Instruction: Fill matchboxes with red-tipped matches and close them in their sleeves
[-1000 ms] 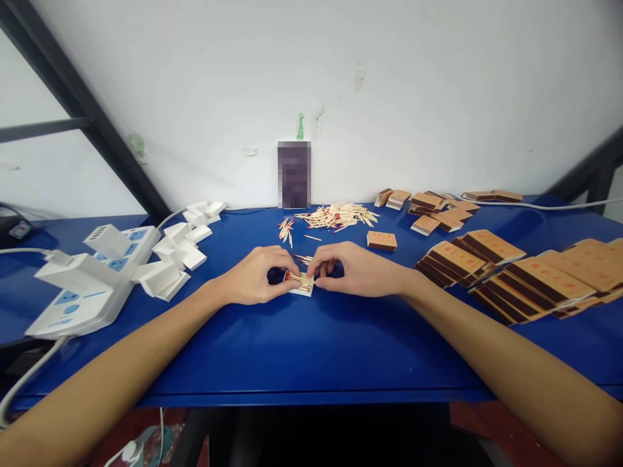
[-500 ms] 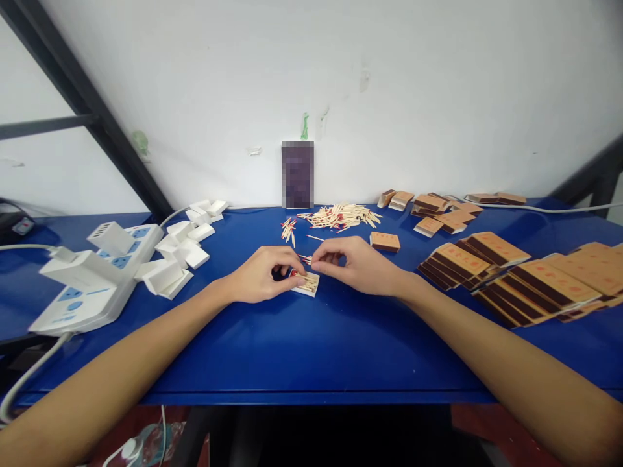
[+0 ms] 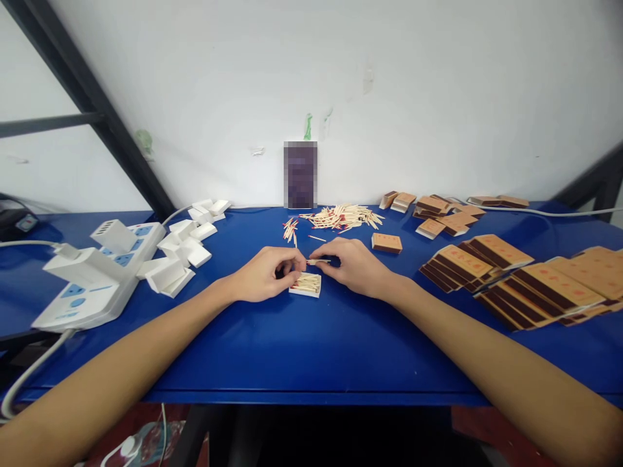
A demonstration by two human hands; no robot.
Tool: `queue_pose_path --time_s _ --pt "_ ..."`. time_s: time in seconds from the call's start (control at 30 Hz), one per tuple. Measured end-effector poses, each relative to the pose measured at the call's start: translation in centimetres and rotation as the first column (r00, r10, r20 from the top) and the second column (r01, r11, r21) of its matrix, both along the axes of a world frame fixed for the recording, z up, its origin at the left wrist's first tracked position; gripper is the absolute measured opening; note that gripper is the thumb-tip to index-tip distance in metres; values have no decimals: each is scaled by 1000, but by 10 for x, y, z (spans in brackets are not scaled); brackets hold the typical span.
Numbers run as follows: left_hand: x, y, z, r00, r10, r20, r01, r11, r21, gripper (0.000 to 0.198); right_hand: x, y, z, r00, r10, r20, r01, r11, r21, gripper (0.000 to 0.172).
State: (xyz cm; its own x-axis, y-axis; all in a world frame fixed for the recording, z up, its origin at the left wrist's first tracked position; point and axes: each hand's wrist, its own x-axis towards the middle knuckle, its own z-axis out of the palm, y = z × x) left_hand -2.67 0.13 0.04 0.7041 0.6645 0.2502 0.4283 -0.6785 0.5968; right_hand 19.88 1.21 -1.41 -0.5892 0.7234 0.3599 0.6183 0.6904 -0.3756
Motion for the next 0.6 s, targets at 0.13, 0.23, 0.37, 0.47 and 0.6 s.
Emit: queue_pose_path --time_s 0.13,0.23,0.37,0.47,0.6 --pt "1 1 -4 1000 15 1 -15 1000 15 11 -1 2 -2 998 15 -64 -14 1000 7 23" --pt "0 1 -5 1000 21 5 -21 1000 16 12 -1 2 -3 997 25 -71 -24 1000 12 21" --pt "-2 0 -1 1000 -8 -12 8 1000 20 13 1 2 -1 996 18 -88 -16 1000 18 19" --pt "-5 -1 3 998 -34 -55 37 998 57 28 5 -2 7 986 5 -166 0 1000 31 18" --pt "-5 -2 3 995 -30 -91 38 995 92 40 5 -13 22 964 81 -253 -81 997 10 13"
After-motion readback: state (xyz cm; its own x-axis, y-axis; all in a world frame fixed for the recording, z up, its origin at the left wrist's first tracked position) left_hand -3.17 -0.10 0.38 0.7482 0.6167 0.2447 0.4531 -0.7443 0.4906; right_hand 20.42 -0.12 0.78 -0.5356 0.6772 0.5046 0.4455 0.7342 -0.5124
